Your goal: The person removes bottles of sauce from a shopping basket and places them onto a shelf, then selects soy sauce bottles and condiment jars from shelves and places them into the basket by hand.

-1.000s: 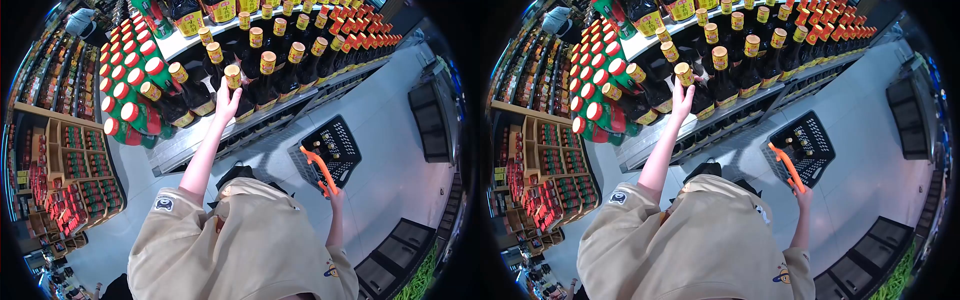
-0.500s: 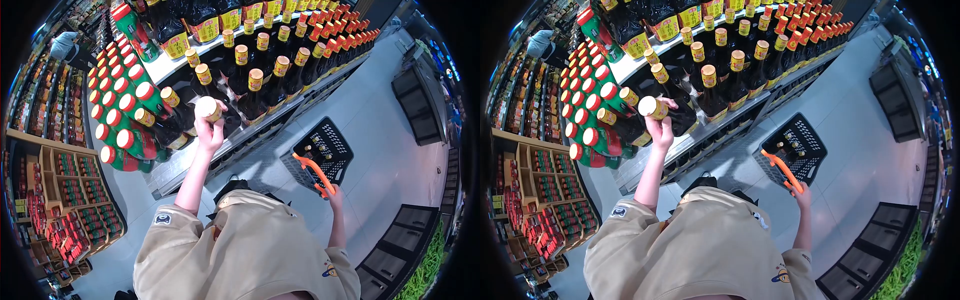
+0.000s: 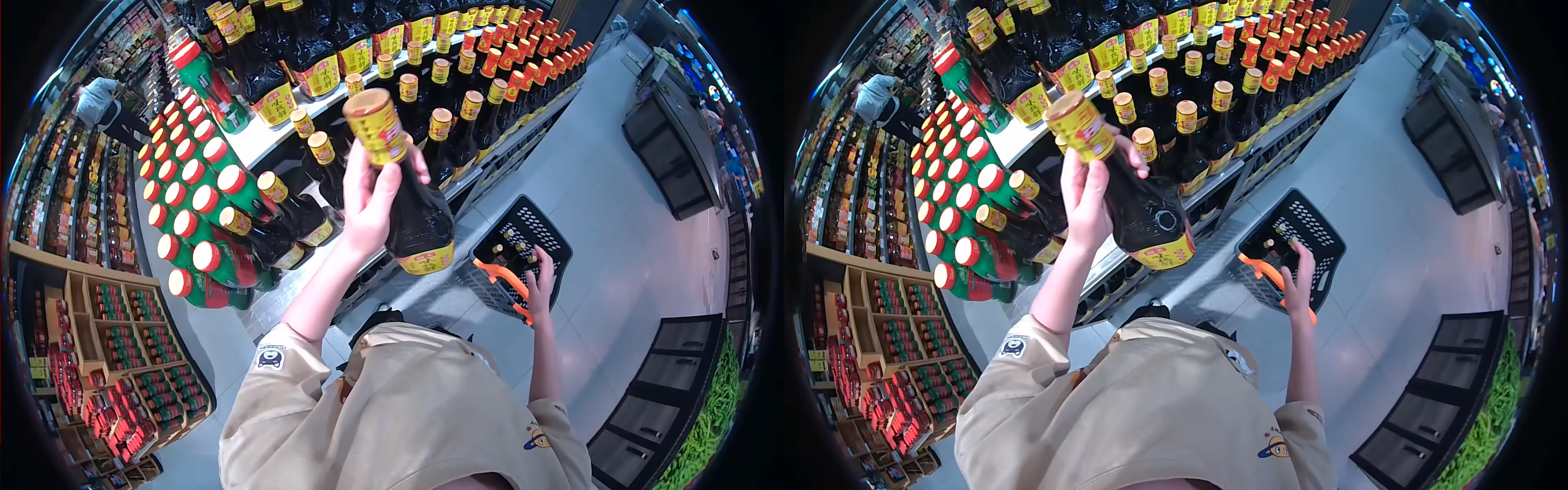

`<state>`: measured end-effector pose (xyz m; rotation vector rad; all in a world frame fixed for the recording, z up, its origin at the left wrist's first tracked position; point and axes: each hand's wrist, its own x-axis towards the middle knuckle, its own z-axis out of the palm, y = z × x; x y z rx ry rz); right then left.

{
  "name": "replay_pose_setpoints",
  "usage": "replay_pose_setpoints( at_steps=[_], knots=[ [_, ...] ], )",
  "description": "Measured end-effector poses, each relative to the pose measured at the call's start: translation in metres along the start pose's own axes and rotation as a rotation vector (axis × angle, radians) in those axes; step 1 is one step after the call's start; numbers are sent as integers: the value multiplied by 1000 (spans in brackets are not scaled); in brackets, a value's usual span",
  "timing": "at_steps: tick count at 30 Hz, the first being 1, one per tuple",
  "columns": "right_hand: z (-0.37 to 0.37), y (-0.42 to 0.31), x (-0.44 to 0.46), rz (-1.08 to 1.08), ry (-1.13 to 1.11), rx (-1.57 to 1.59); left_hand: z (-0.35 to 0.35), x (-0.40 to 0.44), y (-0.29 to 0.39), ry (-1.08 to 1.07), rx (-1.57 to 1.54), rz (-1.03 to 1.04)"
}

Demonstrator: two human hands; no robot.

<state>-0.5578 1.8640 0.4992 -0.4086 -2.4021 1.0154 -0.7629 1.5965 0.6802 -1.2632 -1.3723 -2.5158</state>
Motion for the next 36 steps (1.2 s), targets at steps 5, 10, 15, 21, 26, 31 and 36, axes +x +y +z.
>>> replay_pose_setpoints(
  at_steps=[5, 10, 15, 21, 26, 31, 36],
  knots=[
    [45, -72, 42, 204, -275, 1062, 37, 34, -14, -71, -264, -273],
    [59, -117, 42, 499, -514, 1825, 66, 66, -35, -78, -346, -507],
    [42, -136, 41, 510, -469, 1897, 73, 76, -66, -42, -377, -694],
    [46, -122, 45, 536, -397, 1915, 73, 85, -110, -102, -434, -784],
    [52, -104, 52, 480, -453, 1963, 74, 84, -126, -105, -394, -810],
    [56, -109, 49, 558, -366, 1894, 68, 79, -137, -110, -409, -826],
    [60, -106, 49, 565, -384, 1884, 62, 77, -141, -95, -413, -838]
  ],
)
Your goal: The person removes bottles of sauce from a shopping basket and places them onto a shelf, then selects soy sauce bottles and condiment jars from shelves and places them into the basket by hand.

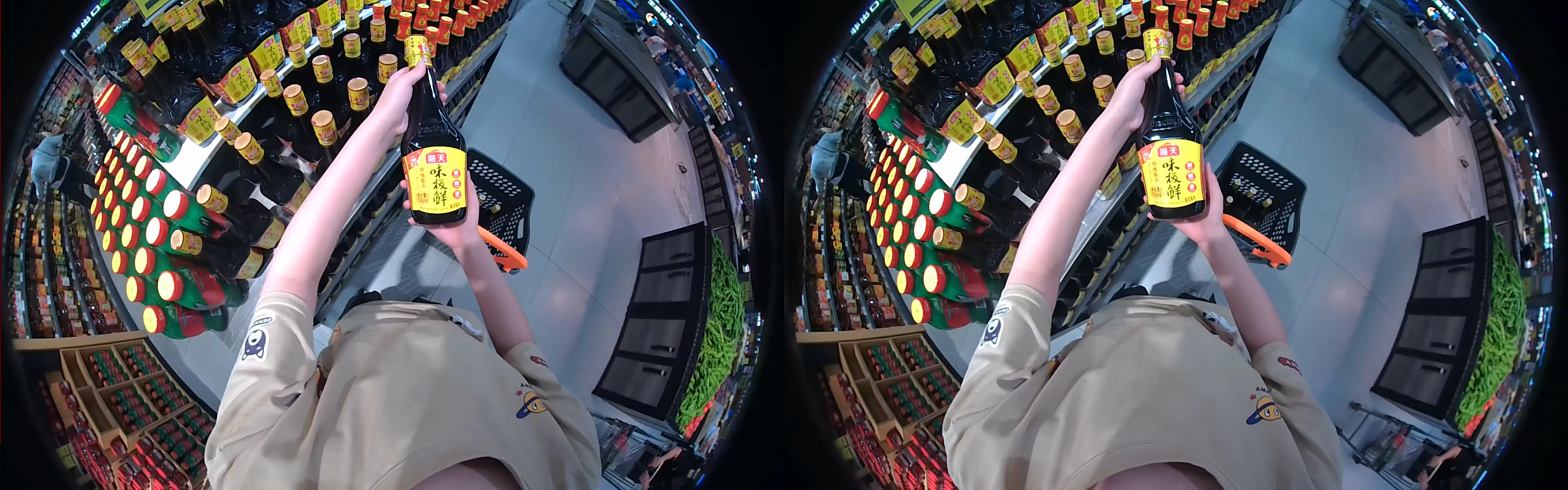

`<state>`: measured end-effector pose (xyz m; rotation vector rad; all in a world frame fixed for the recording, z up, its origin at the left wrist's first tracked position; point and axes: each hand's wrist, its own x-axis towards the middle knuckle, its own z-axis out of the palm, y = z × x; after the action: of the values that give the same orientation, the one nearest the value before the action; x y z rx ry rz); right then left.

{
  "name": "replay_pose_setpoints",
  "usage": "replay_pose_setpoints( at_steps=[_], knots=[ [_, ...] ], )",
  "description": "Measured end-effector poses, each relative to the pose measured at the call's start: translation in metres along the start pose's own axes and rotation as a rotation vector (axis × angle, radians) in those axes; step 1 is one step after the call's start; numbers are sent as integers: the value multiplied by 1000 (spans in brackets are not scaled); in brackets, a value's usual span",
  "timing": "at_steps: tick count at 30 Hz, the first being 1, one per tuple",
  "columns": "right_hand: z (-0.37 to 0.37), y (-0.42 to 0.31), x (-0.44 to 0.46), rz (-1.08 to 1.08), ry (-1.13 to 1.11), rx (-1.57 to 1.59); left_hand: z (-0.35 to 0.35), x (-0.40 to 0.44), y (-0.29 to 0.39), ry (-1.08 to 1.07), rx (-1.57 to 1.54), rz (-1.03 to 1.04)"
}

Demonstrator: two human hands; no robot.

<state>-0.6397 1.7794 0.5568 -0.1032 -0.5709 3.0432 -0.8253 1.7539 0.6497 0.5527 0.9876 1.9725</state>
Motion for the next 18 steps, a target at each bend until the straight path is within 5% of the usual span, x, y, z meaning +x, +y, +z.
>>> replay_pose_setpoints(
  at_steps=[3, 5, 9, 18],
  knots=[
    [6, 1, -3, -39, 2, -85, -2, -1, 0, 1, 31, 16],
    [10, 5, -1, -343, 320, -352, -1, 0, 1, -6, 51, 27],
    [8, 0, 1, -520, 288, -693, 7, -1, 2, 175, 273, 58],
    [19, 4, -6, -512, 245, -671, -10, 5, -7, 84, 111, 46]
  ],
)
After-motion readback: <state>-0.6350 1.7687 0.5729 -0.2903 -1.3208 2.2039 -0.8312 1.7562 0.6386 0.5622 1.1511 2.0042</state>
